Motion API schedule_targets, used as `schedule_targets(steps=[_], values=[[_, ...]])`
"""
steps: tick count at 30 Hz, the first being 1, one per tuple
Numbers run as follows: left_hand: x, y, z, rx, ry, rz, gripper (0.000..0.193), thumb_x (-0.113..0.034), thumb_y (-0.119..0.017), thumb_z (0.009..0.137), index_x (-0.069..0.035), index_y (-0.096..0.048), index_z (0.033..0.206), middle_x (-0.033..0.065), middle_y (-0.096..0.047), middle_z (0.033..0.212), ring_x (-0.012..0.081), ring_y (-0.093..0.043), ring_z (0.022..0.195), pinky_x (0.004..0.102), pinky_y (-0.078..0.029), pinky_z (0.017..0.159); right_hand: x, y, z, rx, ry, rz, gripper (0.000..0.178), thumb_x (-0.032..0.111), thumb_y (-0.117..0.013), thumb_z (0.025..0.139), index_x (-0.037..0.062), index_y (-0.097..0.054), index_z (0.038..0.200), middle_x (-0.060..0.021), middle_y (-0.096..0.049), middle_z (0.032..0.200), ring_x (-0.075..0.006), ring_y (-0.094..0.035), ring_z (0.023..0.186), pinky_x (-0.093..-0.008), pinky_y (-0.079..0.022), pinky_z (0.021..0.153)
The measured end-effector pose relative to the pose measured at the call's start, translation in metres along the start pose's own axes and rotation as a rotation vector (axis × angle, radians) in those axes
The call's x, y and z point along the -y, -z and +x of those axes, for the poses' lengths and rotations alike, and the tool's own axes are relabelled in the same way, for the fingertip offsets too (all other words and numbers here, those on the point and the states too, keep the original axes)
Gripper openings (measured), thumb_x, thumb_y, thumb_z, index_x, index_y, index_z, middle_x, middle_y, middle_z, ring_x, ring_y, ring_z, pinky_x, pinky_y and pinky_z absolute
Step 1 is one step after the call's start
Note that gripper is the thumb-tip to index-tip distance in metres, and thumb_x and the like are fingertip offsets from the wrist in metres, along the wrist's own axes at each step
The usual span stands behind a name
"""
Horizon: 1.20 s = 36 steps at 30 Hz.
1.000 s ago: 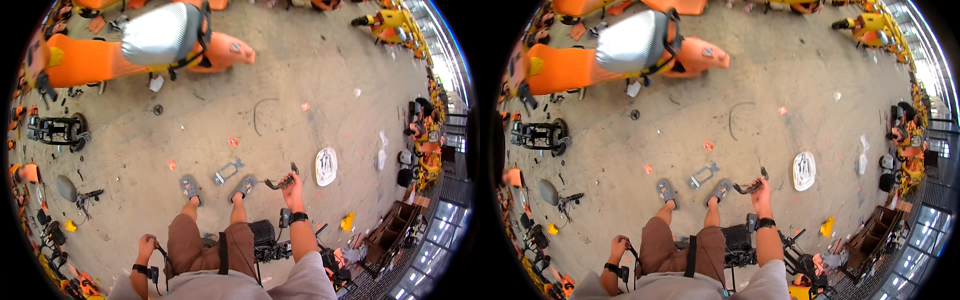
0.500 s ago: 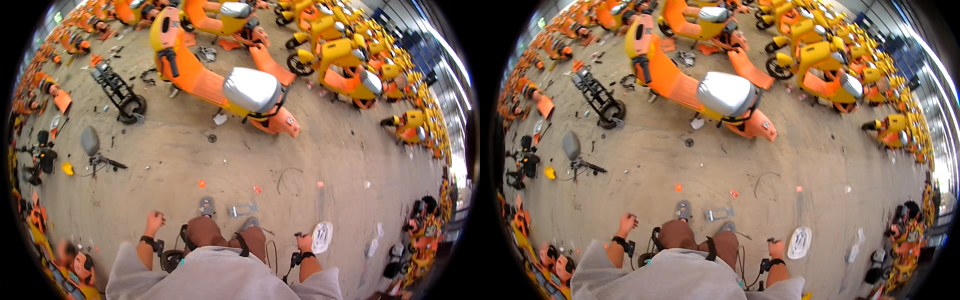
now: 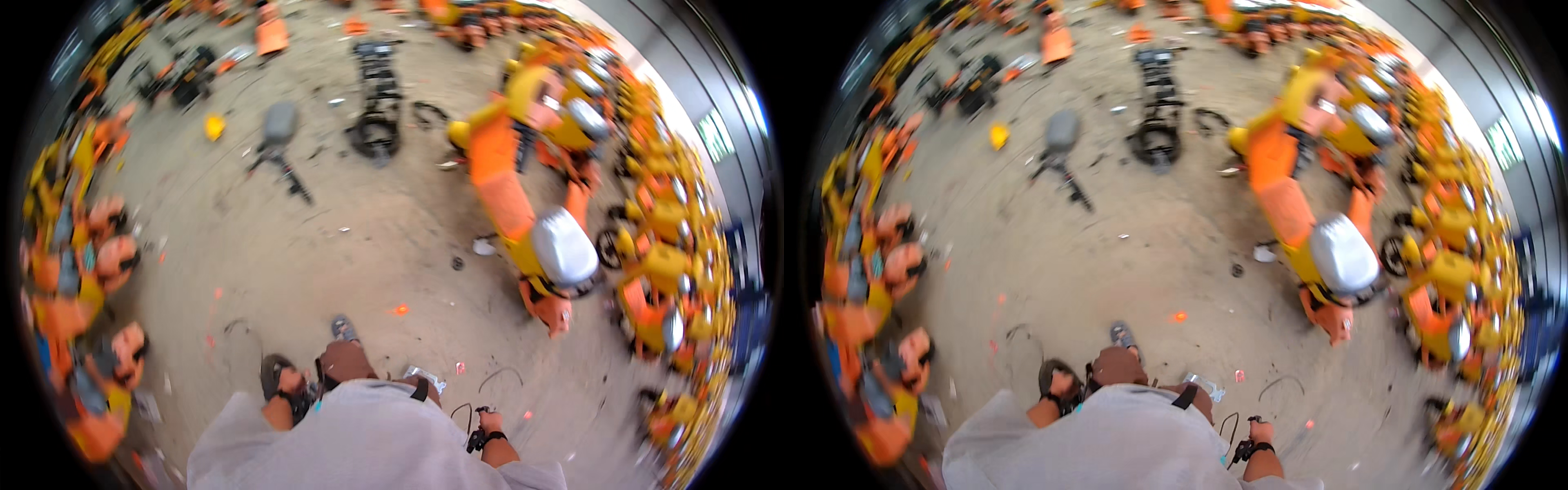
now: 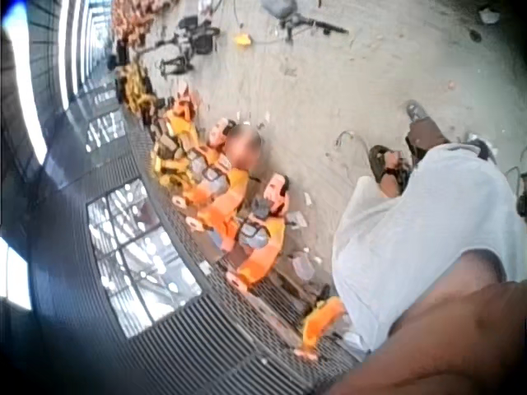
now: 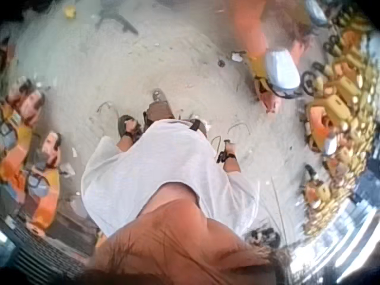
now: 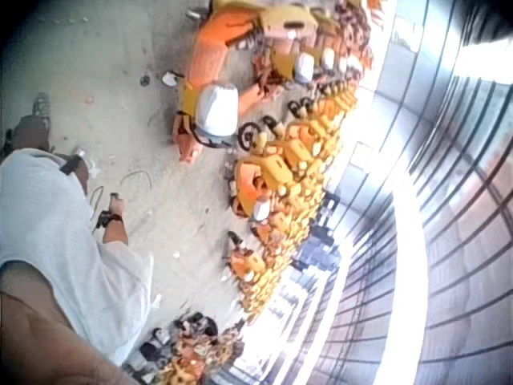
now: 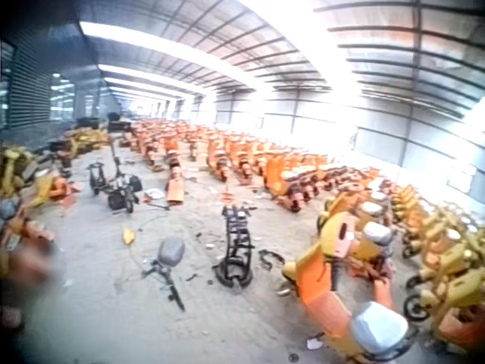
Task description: The person uses a wrench to loosen and remove a bolt from the frame of a disassembled electric scooter. After standing and walking around the workshop, the person sits on the floor and continues to manipulate the scooter's wiring and frame components.
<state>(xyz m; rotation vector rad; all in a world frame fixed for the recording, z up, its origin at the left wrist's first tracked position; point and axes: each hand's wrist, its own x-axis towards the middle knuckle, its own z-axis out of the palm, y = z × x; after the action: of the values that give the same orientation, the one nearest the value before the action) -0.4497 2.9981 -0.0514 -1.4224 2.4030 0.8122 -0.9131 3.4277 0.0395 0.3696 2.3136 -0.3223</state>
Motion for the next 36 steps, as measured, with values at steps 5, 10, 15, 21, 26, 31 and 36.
schedule_targets(steps=[5,10,15,21,26,31,36], values=[[-0.045,0.093,0.056,0.048,0.529,-1.084,0.023,-0.014,-0.052,0.082,0.004,-0.061,0.092,0.0144,-0.067,0.073,0.0198,-0.062,0.053,0.0302,-0.049,0.047,0.193,0.002,0.027,-0.113,0.412,-0.239,0.033,0.024,-0.063,0.078,-0.0083,-0.060,0.076,-0.0149,-0.061,0.062,-0.0254,-0.063,0.052,-0.0374,-0.052,0.050],[0.014,0.136,0.070,-0.348,0.590,-1.232,0.021,-0.013,-0.053,0.083,0.005,-0.061,0.090,0.0139,-0.066,0.070,0.0192,-0.062,0.053,0.0304,-0.049,0.047,0.466,-0.060,-0.042,-0.015,0.822,-0.264,0.035,0.022,-0.063,0.077,-0.0082,-0.058,0.093,-0.0139,-0.061,0.064,-0.0219,-0.063,0.051,-0.0352,-0.052,0.045],[0.066,0.134,0.055,-0.473,0.753,-1.316,0.019,-0.012,-0.055,0.082,0.006,-0.061,0.084,0.0147,-0.065,0.067,0.0188,-0.061,0.051,0.0297,-0.047,0.044,0.676,-0.132,-0.180,0.374,1.037,-0.088,0.023,0.024,-0.063,0.083,0.0018,-0.057,0.088,-0.0038,-0.052,0.060,-0.0132,-0.050,0.045,-0.0288,-0.041,0.040],[0.142,0.158,0.046,-0.312,1.033,-1.433,0.024,-0.021,-0.056,0.084,0.002,-0.061,0.084,0.0127,-0.066,0.071,0.0183,-0.060,0.051,0.0292,-0.046,0.043,0.825,-0.161,-0.381,1.093,0.988,0.199,0.035,0.041,-0.044,0.097,0.0085,-0.052,0.088,0.0038,-0.035,0.056,-0.0065,-0.030,0.043,-0.0222,-0.024,0.040],[0.207,0.225,0.077,-0.573,1.269,-1.680,0.024,-0.021,-0.052,0.082,0.001,-0.057,0.087,0.0164,-0.067,0.075,0.0241,-0.065,0.061,0.0332,-0.052,0.052,0.935,-0.198,-0.448,1.507,0.996,0.441,0.038,0.043,-0.046,0.096,0.0059,-0.051,0.089,0.0016,-0.036,0.057,-0.0080,-0.032,0.044,-0.0225,-0.026,0.039],[0.247,0.306,0.088,-0.625,1.315,-1.659,0.025,-0.020,-0.052,0.080,0.003,-0.057,0.089,0.0176,-0.066,0.072,0.0249,-0.064,0.055,0.0339,-0.051,0.048,1.029,-0.294,-0.514,1.422,0.993,0.326,0.039,0.046,-0.044,0.095,0.0085,-0.051,0.087,0.0029,-0.033,0.056,-0.0080,-0.030,0.043,-0.0231,-0.025,0.038],[0.313,0.358,0.177,-0.667,1.283,-1.627,0.023,-0.020,-0.052,0.081,0.002,-0.057,0.086,0.0171,-0.066,0.071,0.0243,-0.064,0.054,0.0342,-0.050,0.046,1.140,-0.423,-0.516,0.555,1.762,-0.414,0.032,0.031,-0.064,0.087,-0.0005,-0.058,0.083,-0.0041,-0.050,0.059,-0.0132,-0.049,0.051,-0.0322,-0.036,0.046]])
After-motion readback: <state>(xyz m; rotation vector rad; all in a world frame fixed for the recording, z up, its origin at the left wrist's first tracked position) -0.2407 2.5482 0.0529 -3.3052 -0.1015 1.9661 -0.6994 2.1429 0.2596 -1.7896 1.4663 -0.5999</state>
